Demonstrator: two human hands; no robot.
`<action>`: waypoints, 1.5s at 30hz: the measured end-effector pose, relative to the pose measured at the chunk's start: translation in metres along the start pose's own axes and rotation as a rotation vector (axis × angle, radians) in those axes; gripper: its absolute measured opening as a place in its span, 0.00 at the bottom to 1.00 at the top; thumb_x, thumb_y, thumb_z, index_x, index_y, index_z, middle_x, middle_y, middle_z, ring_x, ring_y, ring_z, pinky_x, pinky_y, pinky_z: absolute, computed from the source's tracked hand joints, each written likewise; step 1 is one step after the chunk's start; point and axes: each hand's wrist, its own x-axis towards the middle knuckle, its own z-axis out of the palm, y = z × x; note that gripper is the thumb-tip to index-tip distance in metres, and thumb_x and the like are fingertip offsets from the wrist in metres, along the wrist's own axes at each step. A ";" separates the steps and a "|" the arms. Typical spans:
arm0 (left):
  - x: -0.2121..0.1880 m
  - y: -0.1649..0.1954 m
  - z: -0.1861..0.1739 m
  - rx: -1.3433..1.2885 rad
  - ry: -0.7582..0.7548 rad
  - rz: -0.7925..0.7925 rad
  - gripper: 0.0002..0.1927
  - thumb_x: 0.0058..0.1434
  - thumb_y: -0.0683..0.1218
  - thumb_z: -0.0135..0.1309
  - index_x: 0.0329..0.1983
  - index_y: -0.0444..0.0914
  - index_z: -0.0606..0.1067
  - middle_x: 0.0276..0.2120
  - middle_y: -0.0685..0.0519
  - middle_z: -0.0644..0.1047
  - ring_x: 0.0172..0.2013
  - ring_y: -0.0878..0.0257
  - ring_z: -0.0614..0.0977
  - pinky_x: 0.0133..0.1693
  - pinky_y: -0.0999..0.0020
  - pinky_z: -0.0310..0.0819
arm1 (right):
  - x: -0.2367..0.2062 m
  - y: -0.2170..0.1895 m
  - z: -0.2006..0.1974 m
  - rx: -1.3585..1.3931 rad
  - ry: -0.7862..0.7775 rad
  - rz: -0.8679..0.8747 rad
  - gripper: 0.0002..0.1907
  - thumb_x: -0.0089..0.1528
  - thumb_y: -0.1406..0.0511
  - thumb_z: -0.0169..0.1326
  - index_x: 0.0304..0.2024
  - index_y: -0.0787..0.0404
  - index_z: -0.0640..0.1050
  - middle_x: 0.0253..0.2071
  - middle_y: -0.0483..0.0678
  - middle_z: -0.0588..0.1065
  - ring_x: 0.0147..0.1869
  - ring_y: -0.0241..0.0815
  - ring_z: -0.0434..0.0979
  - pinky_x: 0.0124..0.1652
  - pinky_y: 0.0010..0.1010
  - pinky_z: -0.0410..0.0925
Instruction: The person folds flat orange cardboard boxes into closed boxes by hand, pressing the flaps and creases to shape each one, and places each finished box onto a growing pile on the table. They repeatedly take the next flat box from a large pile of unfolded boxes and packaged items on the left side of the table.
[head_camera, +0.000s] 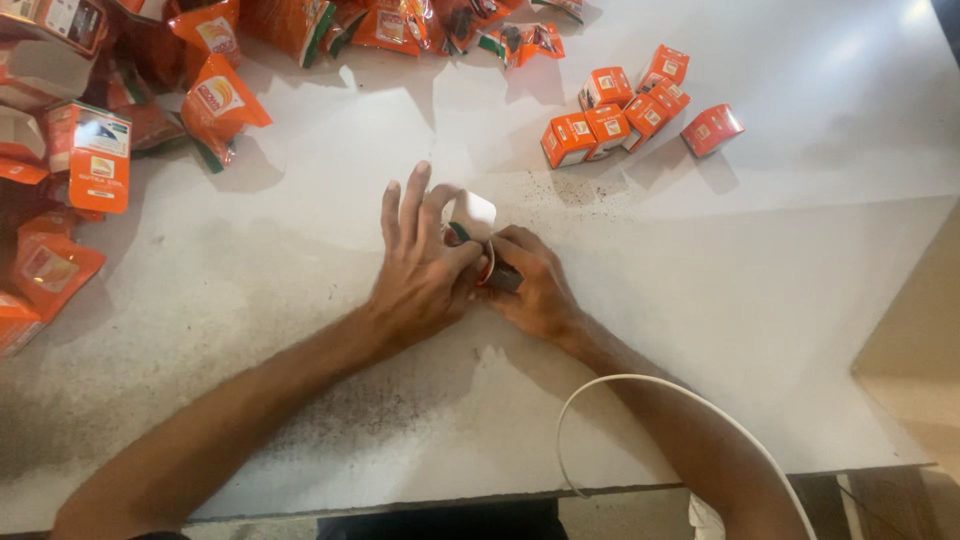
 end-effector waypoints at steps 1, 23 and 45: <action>0.004 0.001 0.001 -0.008 0.012 -0.018 0.12 0.48 0.45 0.67 0.35 0.42 0.78 0.63 0.35 0.60 0.66 0.29 0.57 0.61 0.29 0.48 | 0.000 -0.001 0.000 0.001 -0.003 0.013 0.33 0.51 0.69 0.69 0.59 0.63 0.77 0.46 0.52 0.75 0.51 0.53 0.77 0.49 0.39 0.71; 0.017 -0.054 -0.010 -1.436 -0.386 -0.818 0.11 0.60 0.40 0.52 0.45 0.32 0.77 0.31 0.48 0.79 0.27 0.65 0.81 0.32 0.66 0.85 | -0.004 0.002 0.009 -0.215 0.107 -0.151 0.23 0.57 0.67 0.68 0.53 0.64 0.77 0.53 0.56 0.77 0.58 0.59 0.78 0.54 0.45 0.73; -0.003 -0.045 0.002 -0.485 -0.129 0.082 0.09 0.63 0.38 0.62 0.46 0.35 0.78 0.57 0.43 0.79 0.59 0.46 0.81 0.57 0.59 0.79 | -0.009 0.013 0.017 -0.084 0.109 0.095 0.30 0.59 0.63 0.69 0.49 0.61 0.62 0.44 0.56 0.79 0.46 0.55 0.82 0.44 0.40 0.74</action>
